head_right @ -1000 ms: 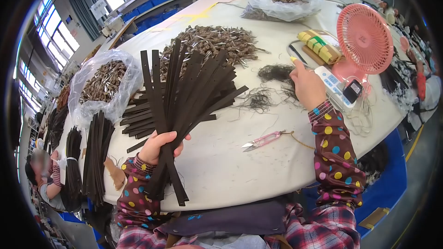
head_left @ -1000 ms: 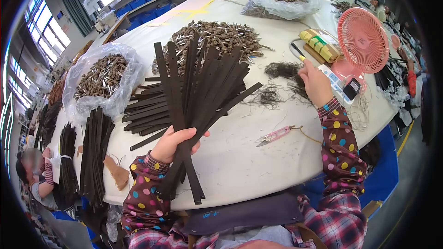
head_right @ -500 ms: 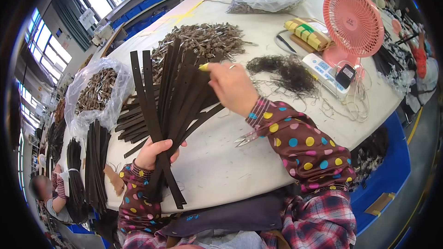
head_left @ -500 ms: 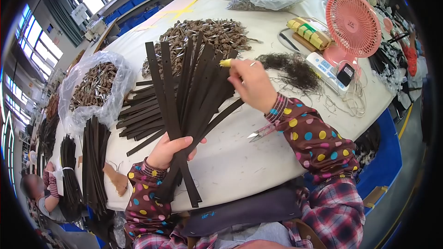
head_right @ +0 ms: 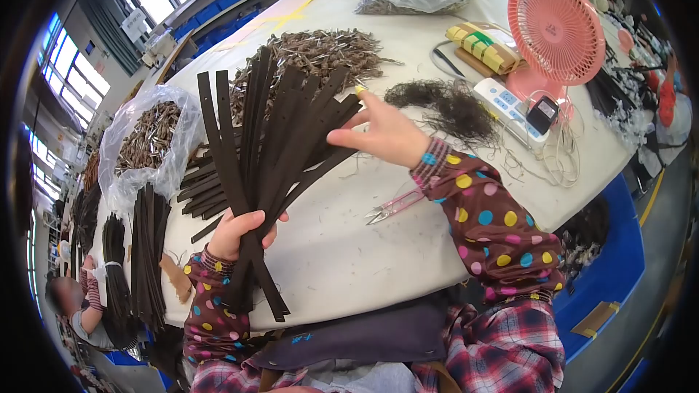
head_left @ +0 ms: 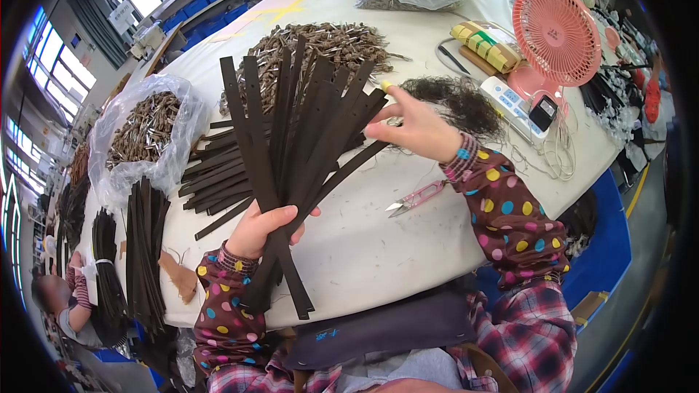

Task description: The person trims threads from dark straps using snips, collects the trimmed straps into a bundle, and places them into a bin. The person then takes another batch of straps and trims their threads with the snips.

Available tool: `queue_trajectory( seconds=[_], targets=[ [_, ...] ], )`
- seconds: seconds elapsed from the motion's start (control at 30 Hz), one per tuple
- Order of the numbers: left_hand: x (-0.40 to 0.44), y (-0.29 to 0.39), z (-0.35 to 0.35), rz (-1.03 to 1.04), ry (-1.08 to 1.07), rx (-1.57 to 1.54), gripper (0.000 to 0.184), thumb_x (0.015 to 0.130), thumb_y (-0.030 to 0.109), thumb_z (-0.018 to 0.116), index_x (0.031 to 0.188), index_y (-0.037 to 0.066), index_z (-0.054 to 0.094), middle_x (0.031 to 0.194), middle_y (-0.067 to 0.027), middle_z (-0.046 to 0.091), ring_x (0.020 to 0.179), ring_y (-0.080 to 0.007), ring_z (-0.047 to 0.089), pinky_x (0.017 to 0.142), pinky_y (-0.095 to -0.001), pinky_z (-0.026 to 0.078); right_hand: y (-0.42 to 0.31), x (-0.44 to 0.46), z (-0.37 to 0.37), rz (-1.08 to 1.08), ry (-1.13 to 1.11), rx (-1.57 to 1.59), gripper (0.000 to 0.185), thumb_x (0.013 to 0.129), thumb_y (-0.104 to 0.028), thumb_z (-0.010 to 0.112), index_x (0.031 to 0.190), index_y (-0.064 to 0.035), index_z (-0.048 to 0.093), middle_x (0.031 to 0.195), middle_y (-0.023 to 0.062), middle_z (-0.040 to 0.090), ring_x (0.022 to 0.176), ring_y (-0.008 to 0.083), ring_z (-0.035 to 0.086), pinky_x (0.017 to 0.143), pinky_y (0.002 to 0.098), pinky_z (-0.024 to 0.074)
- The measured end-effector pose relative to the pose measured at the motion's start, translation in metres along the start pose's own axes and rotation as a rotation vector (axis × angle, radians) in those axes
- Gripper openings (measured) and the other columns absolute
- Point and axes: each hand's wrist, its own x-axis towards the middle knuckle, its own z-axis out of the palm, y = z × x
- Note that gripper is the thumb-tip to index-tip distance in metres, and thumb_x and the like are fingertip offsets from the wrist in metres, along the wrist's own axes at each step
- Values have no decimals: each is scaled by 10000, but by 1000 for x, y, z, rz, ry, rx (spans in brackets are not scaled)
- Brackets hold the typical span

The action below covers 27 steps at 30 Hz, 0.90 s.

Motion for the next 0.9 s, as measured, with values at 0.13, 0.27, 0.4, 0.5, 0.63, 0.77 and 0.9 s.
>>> queue_trajectory(
  seconds=[0.13, 0.27, 0.4, 0.5, 0.63, 0.77, 0.9],
  targets=[
    [-1, 3, 7, -11, -2, 57, 427, 899, 194, 618, 1242, -45, 527, 1059, -163, 650, 633, -139, 573, 563, -271, 470, 12, 9, 32, -62, -71, 137, 839, 828, -307, 756, 1412, 82, 296, 957, 145, 703, 859, 175, 672, 795, 281, 499],
    [-2, 1, 5, 35, 37, 59, 443, 881, 212, 613, 1208, -76, 530, 1036, -182, 637, 589, -152, 571, 503, -260, 455, 2, 2, 27, -75, 47, 243, 613, 876, -123, 662, 1395, 32, 374, 827, 82, 700, 782, 127, 658, 753, 260, 499],
    [-4, -1, -2, 57, 27, 28, 433, 878, 214, 612, 1188, -80, 541, 1037, -181, 634, 589, -152, 571, 498, -263, 456, 35, 6, -9, -167, 322, 175, 456, 896, -78, 603, 1323, 19, 479, 773, 58, 690, 717, 110, 641, 692, 251, 495],
    [-5, -1, -1, 50, 21, 28, 429, 877, 215, 610, 1182, -81, 545, 1038, -181, 634, 590, -153, 570, 500, -265, 457, 49, -3, -60, -66, 485, -436, 397, 883, -87, 613, 1252, 22, 516, 827, 110, 698, 759, 235, 682, 684, 327, 515],
    [-4, 5, 3, 20, -14, 56, 412, 889, 198, 618, 1201, -59, 541, 1034, -165, 646, 612, -147, 572, 551, -280, 466, 58, -13, -61, -267, 522, -694, 485, 859, -163, 668, 1268, 23, 488, 906, 103, 706, 799, 294, 675, 697, 368, 515],
    [-1, 6, 9, -25, -40, 122, 384, 893, 172, 622, 1202, -41, 541, 1032, -139, 651, 635, -138, 572, 570, -282, 467, 10, -15, -8, -268, 285, -221, 619, 862, -268, 702, 1334, 21, 426, 919, 101, 718, 732, 286, 677, 697, 350, 518],
    [-2, 7, 14, 13, -43, 269, 376, 873, 119, 648, 1203, -28, 543, 1039, -116, 657, 697, -135, 597, 625, -290, 496, 6, 0, 33, -188, 152, 65, 566, 841, -139, 704, 1308, 25, 431, 848, 117, 704, 741, 275, 679, 717, 357, 511]
  ],
)
